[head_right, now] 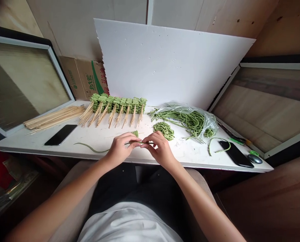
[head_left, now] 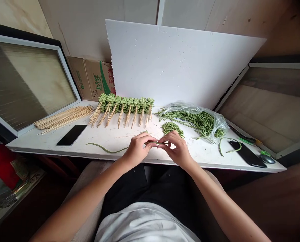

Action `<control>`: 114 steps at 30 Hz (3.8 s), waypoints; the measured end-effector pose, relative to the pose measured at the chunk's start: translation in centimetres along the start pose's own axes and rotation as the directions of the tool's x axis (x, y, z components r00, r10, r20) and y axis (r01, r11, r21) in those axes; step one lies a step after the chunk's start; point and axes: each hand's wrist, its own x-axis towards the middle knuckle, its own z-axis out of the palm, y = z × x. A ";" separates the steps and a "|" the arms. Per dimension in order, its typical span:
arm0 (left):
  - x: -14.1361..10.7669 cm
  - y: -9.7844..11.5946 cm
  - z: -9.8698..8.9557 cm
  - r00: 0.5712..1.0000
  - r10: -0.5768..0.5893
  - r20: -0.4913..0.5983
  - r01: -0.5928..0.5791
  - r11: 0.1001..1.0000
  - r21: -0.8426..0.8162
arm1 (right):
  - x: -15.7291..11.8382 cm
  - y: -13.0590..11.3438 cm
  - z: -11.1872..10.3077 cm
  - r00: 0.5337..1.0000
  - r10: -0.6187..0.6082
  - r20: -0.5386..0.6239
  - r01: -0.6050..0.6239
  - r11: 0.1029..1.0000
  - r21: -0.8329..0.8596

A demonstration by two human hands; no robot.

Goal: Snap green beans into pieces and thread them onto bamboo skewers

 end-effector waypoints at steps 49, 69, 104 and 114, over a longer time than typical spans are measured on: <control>-0.1 -2.6 -0.5 0.982 -0.136 0.133 0.143 0.989 -0.047 | 0.0 0.1 0.8 0.996 0.059 -0.069 -0.063 0.996 -0.065; -0.5 -2.4 -0.2 0.966 0.145 0.213 -0.196 0.950 0.242 | -1.2 0.7 2.9 0.990 0.142 0.025 -0.143 0.989 0.043; -0.3 -0.8 -0.2 0.994 0.041 0.099 -0.047 0.997 0.060 | -1.2 -0.6 3.1 0.980 0.018 -0.198 -0.015 1.000 0.018; 0.4 -3.5 -1.5 0.974 -0.149 0.170 0.181 0.964 -0.193 | -1.1 1.7 2.5 0.982 0.070 -0.177 -0.078 0.996 -0.039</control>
